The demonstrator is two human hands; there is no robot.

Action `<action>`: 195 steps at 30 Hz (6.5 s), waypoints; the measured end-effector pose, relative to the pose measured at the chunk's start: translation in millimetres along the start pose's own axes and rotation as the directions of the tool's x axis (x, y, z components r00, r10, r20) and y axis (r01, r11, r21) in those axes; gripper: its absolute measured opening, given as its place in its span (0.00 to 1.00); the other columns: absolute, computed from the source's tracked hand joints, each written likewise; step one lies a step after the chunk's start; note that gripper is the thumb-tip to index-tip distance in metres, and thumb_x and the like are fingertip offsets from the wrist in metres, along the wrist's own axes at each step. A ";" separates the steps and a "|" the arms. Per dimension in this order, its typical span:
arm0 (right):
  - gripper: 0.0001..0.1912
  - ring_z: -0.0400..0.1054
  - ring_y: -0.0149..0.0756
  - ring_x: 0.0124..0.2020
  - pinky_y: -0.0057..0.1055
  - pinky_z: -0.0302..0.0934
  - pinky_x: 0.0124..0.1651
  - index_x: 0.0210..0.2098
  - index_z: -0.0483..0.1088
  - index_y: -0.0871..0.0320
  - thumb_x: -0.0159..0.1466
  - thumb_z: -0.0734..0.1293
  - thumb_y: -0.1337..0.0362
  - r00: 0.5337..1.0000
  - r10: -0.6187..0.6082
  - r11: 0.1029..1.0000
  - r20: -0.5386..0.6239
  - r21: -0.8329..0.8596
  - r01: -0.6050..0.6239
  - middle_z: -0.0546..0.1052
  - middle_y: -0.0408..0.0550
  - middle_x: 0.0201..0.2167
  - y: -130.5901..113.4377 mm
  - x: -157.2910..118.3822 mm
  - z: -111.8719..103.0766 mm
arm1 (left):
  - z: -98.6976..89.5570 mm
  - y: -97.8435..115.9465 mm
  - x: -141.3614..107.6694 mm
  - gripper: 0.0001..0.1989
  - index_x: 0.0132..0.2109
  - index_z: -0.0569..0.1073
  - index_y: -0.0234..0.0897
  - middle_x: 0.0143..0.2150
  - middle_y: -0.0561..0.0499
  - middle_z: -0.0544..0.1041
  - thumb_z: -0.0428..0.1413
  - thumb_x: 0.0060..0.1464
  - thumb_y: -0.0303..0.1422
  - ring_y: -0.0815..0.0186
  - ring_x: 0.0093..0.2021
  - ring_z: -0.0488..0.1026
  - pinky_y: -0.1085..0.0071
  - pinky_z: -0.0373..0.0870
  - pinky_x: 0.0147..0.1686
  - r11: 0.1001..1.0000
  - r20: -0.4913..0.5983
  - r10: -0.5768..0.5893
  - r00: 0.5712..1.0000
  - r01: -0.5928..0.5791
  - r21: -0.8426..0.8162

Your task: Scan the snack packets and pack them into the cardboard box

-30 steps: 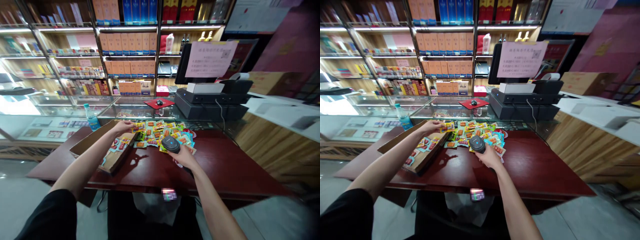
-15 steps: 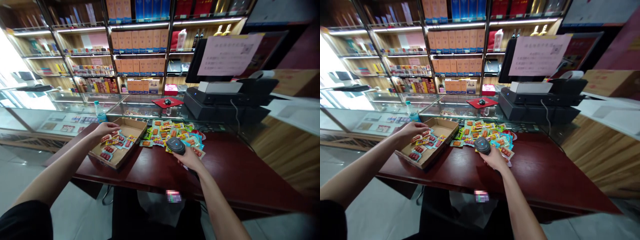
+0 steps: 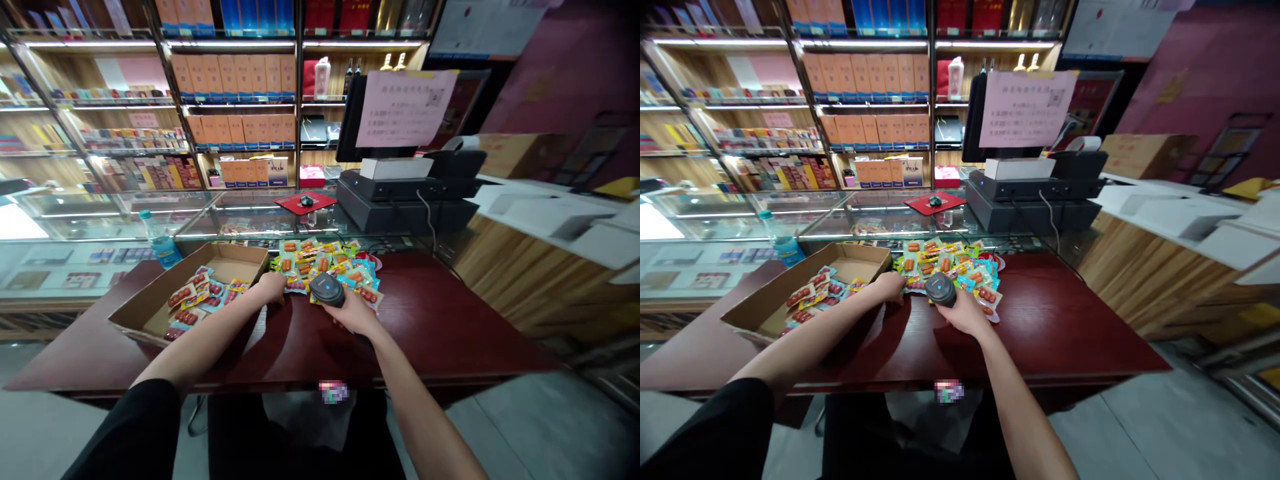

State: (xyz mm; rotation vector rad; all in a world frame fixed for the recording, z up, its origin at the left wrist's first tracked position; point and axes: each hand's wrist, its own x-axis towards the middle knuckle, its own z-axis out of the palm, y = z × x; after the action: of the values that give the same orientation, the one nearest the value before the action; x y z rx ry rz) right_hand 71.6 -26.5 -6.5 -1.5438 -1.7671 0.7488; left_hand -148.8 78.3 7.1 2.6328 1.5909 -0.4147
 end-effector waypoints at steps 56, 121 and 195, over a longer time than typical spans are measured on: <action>0.13 0.70 0.35 0.18 0.28 0.62 0.25 0.40 0.71 0.59 0.56 0.68 0.60 0.999 -0.023 0.999 0.045 0.028 0.022 0.74 0.42 0.17 -6.8 -6.7 -0.6 | -2.7 -27.2 16.7 0.15 0.34 0.76 0.30 0.34 0.47 0.79 0.69 0.35 0.23 0.68 0.33 0.76 0.71 0.74 0.38 -0.278 -0.055 -0.181 0.982 -0.105 -0.955; 0.15 0.75 0.46 0.38 0.34 0.66 0.40 0.38 0.75 0.60 0.53 0.69 0.58 0.991 -0.073 0.992 -0.114 -0.113 0.060 0.81 0.50 0.32 7.3 0.9 -29.3 | -7.1 -53.3 16.7 0.27 0.34 0.79 0.34 0.28 0.52 0.78 0.74 0.17 0.31 0.68 0.30 0.73 0.74 0.69 0.30 -0.052 0.028 -0.191 0.981 0.018 -0.998; 0.14 0.76 0.49 0.40 0.36 0.68 0.39 0.37 0.75 0.59 0.54 0.70 0.58 0.975 0.002 0.992 -0.223 -0.122 -0.030 0.81 0.54 0.36 10.7 -0.4 -38.4 | 18.1 46.4 61.9 0.15 0.34 0.80 0.37 0.28 0.49 0.78 0.67 0.36 0.37 0.62 0.30 0.73 0.72 0.62 0.30 0.731 -0.251 0.011 0.968 -0.180 -0.658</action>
State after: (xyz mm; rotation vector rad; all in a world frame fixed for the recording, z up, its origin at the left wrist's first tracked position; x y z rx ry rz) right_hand 108.5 -25.6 8.7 -1.6562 -1.6630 0.4589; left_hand -84.9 106.7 -30.4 2.2014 1.2915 0.4359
